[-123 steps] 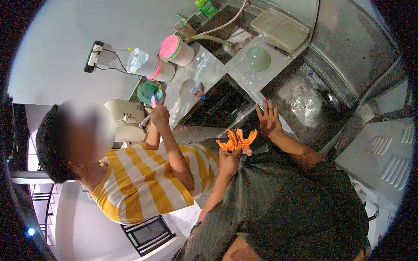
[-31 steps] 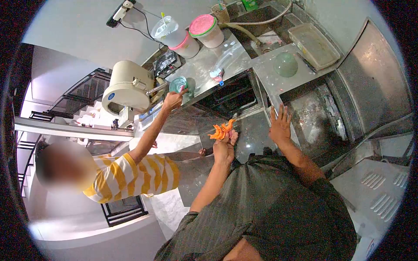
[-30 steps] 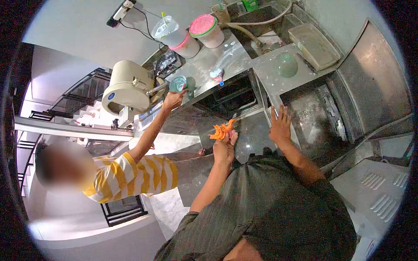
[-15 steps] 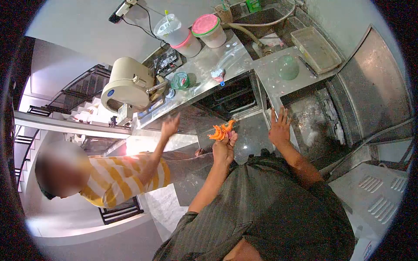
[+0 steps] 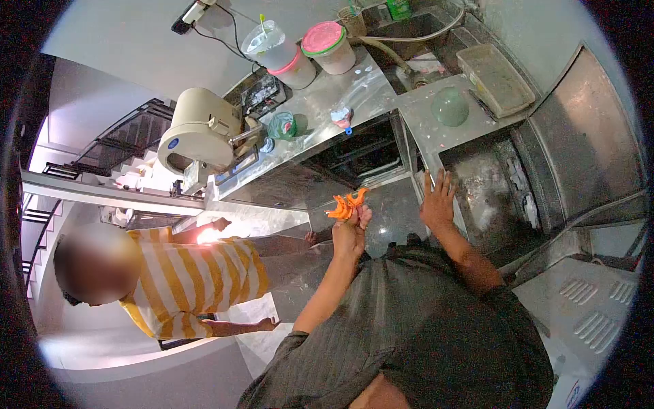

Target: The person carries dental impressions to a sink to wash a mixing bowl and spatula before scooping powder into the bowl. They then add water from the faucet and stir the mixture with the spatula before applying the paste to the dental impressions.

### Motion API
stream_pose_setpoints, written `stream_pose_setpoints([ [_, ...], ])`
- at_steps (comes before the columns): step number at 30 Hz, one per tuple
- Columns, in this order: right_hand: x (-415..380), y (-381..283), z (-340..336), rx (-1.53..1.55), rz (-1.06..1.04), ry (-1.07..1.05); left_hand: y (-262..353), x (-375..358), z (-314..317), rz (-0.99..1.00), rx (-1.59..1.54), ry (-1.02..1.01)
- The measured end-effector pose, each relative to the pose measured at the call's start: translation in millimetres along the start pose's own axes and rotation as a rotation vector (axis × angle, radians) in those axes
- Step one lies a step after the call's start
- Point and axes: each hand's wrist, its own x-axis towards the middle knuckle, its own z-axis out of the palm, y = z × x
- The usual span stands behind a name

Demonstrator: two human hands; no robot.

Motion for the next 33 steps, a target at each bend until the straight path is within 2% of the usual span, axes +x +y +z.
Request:
stream_pose_setpoints([
  [10,-2,1,3,-0.024,-0.025,0.085,2,-5,6,0.022,0.043,0.018],
  [26,-3,-1,-7,-0.007,-0.017,0.011,0,-9,3,0.077,0.04,-0.032],
  [33,-2,0,-1,0.009,-0.024,0.058,-2,-9,2,0.09,0.018,-0.028],
])
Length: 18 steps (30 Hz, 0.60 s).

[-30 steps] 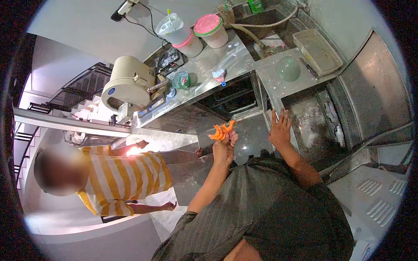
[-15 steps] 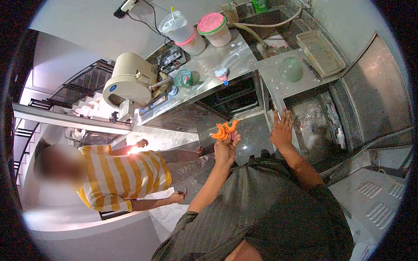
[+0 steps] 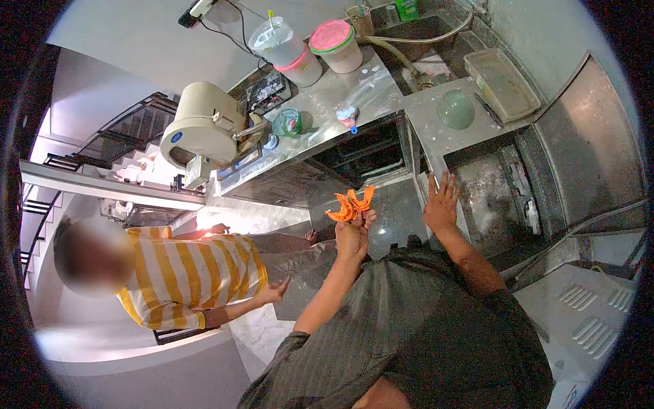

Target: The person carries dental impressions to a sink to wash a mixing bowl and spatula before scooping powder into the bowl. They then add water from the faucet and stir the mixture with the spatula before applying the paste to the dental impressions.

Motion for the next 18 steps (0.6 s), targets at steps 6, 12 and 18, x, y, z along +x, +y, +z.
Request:
stream_pose_setpoints([
  [6,0.7,0.3,-1.1,0.007,-0.001,-0.005,-1.2,1.5,-1.1,0.001,0.023,0.01],
  [12,0.4,0.8,1.3,-0.01,-0.007,0.012,-2.6,1.9,-0.1,0.014,0.017,0.017],
  [18,0.6,1.3,2.0,-0.001,-0.004,0.023,1.4,-1.1,2.5,-0.008,0.046,0.022],
])
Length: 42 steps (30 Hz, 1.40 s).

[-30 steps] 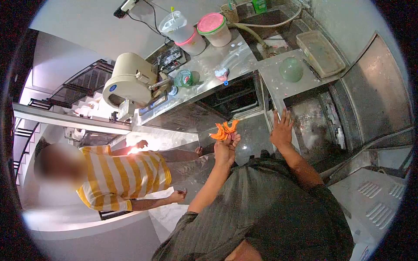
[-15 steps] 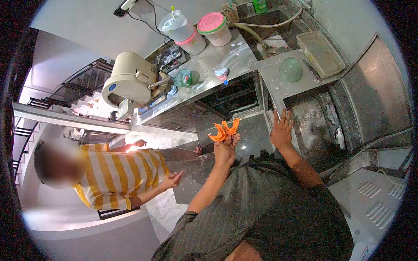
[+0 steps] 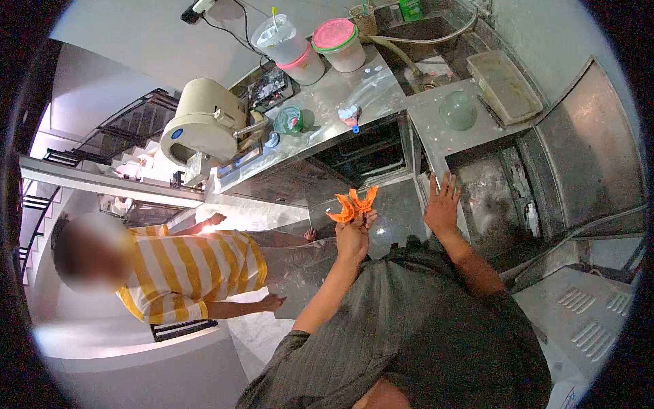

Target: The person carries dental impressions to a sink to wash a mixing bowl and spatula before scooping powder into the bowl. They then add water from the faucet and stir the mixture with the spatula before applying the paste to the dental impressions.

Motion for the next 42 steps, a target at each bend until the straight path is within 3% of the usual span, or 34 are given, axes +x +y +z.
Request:
stream_pose_setpoints([
  [26,-1,-4,-5,0.028,0.019,-0.018,-2,-1,-7,0.02,0.04,-0.01],
  [31,1,-4,-12,0.011,0.022,-0.134,1,-4,-3,0.011,0.012,0.007],
  [42,1,-3,-6,-0.016,0.011,-0.084,-1,-1,-8,0.009,-0.001,0.026],
])
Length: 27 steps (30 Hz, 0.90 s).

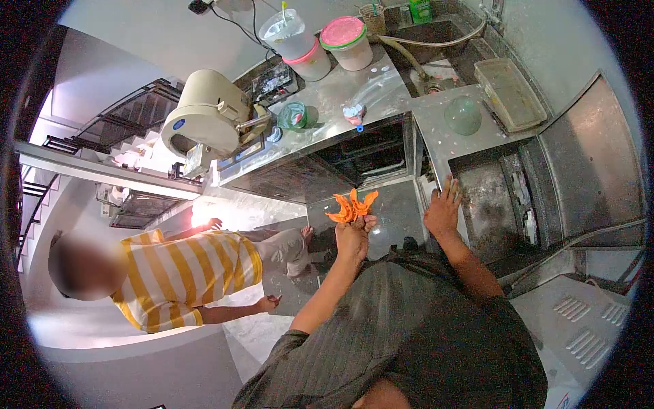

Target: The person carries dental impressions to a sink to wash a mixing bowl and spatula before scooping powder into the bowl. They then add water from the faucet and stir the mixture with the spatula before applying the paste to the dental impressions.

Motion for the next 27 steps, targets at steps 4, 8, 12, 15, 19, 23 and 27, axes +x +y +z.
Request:
stream_pose_setpoints([
  [4,-2,-1,-5,0.038,-0.003,0.002,2,-1,2,0.005,-0.028,-0.009],
  [8,1,2,10,0.01,-0.004,0.039,4,-1,3,-0.016,-0.012,-0.013],
  [12,0,-1,3,-0.009,0.007,-0.001,2,1,0,-0.02,-0.007,-0.012],
  [15,0,-1,3,-0.003,0.004,0.003,2,1,1,-0.007,0.018,-0.012],
  [19,-1,2,6,0.055,-0.019,0.051,5,-1,5,-0.016,0.003,0.0],
  [23,0,3,14,0.028,-0.015,0.061,3,1,2,-0.035,0.006,-0.018],
  [27,1,4,14,0.06,-0.011,0.067,3,1,-3,-0.043,0.01,-0.016],
])
